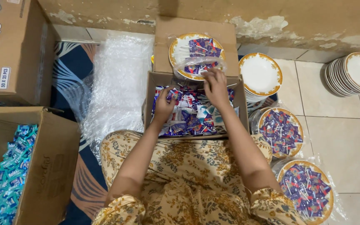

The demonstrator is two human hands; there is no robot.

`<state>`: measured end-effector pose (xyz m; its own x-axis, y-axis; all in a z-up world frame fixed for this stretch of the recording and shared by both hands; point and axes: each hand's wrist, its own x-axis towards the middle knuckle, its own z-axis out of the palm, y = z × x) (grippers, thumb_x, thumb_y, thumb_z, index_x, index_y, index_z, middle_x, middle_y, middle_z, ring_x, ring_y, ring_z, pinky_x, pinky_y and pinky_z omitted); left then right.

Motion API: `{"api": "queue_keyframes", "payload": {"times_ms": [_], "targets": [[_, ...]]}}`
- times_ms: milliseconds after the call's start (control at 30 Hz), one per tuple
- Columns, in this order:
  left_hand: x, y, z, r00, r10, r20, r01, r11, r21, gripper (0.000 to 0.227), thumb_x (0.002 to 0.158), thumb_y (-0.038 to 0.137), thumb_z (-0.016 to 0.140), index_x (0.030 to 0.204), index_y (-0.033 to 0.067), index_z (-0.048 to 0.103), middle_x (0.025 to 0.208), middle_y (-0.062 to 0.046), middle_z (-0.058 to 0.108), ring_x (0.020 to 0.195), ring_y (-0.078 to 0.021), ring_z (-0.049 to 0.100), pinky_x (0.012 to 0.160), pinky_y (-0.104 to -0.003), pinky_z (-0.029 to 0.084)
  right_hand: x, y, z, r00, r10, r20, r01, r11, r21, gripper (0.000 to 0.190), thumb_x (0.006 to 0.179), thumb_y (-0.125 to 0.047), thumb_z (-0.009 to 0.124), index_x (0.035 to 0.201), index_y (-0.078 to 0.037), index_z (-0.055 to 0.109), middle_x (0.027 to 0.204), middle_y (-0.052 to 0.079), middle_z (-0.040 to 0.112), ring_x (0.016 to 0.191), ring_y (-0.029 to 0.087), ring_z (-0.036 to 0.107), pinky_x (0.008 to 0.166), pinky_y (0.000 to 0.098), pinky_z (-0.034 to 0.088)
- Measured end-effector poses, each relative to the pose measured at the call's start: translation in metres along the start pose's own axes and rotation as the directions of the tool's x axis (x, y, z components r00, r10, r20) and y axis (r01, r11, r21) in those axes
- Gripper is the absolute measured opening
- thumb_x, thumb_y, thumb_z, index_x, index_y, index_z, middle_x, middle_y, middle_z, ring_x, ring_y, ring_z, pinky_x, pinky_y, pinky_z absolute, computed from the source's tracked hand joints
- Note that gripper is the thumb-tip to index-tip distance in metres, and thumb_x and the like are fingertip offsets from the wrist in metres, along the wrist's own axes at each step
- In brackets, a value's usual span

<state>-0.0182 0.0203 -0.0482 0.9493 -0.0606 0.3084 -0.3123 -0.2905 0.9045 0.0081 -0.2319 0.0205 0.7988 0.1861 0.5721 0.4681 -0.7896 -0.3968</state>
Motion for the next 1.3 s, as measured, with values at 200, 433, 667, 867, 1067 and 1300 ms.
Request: {"api": "queue_keyframes", "payload": {"times_ms": [200,433,667,867,1067,1300], "targets": [[0.028,0.028,0.021,0.994,-0.106,-0.001,0.096,0.901,-0.424,0.027,0.082,-0.003,0.069,0.105,0.0102,0.075,0.101,-0.007,0.068,0.091,-0.0162,0.071,0.079,-0.028,0.059,-0.067,0.034,-0.028,0.978,0.206,-0.022,-0.203,0.976,0.080,0.031,0.089,-0.003,0.064,0.119,-0.010,0.068,0.123,0.017,0.053,0.119,0.043,0.054,0.103,0.0504,0.045],[0.076,0.067,0.053,0.987,0.157,0.012,-0.157,0.972,0.175,0.031,0.093,0.019,0.069,0.124,0.0140,0.073,0.122,-0.014,0.058,0.119,-0.0377,0.060,0.096,-0.043,0.053,-0.121,0.102,0.008,0.862,0.450,0.232,-0.451,0.891,-0.055,0.033,0.087,-0.020,0.068,0.116,-0.006,0.069,0.125,0.020,0.056,0.118,0.046,0.059,0.104,0.0498,0.049],[0.059,0.096,0.061,0.973,0.132,0.188,-0.223,0.735,0.640,0.059,0.096,0.038,0.063,0.146,0.0100,0.053,0.143,-0.021,0.048,0.136,-0.0420,0.040,0.097,-0.057,0.042,-0.110,0.079,0.009,0.657,0.551,0.515,-0.415,0.834,-0.363,0.050,0.091,-0.041,0.061,0.138,-0.024,0.060,0.160,0.016,0.042,0.144,0.041,0.044,0.112,0.0587,0.038],[0.061,0.068,0.068,0.948,0.158,0.278,-0.309,0.672,0.673,0.052,0.094,0.039,0.064,0.140,0.0147,0.057,0.147,-0.009,0.050,0.140,-0.0352,0.036,0.094,-0.055,0.040,-0.111,0.086,0.011,0.607,0.543,0.580,-0.436,0.838,-0.329,0.055,0.092,-0.044,0.059,0.143,-0.025,0.053,0.142,0.012,0.061,0.144,0.033,0.044,0.112,0.0568,0.032],[0.043,0.041,0.059,0.919,0.332,0.212,-0.381,0.612,0.693,0.056,0.093,0.026,0.062,0.148,0.0202,0.049,0.156,-0.010,0.041,0.144,-0.0340,0.034,0.098,-0.060,0.038,-0.085,0.040,-0.020,0.611,0.551,0.569,-0.460,0.832,-0.312,0.074,0.083,-0.050,0.069,0.148,-0.018,0.051,0.136,0.019,0.063,0.138,0.038,0.047,0.109,0.0584,0.036],[0.005,-0.056,0.039,0.882,0.456,0.116,-0.350,0.470,0.810,0.037,0.070,0.022,0.067,0.107,0.0175,0.066,0.118,-0.008,0.060,0.121,-0.0300,0.056,0.080,-0.046,0.042,-0.101,0.056,0.003,0.697,0.440,0.566,-0.343,0.898,-0.276,0.047,0.086,-0.033,0.065,0.132,-0.021,0.060,0.134,0.012,0.058,0.134,0.038,0.047,0.110,0.0629,0.038]]}}
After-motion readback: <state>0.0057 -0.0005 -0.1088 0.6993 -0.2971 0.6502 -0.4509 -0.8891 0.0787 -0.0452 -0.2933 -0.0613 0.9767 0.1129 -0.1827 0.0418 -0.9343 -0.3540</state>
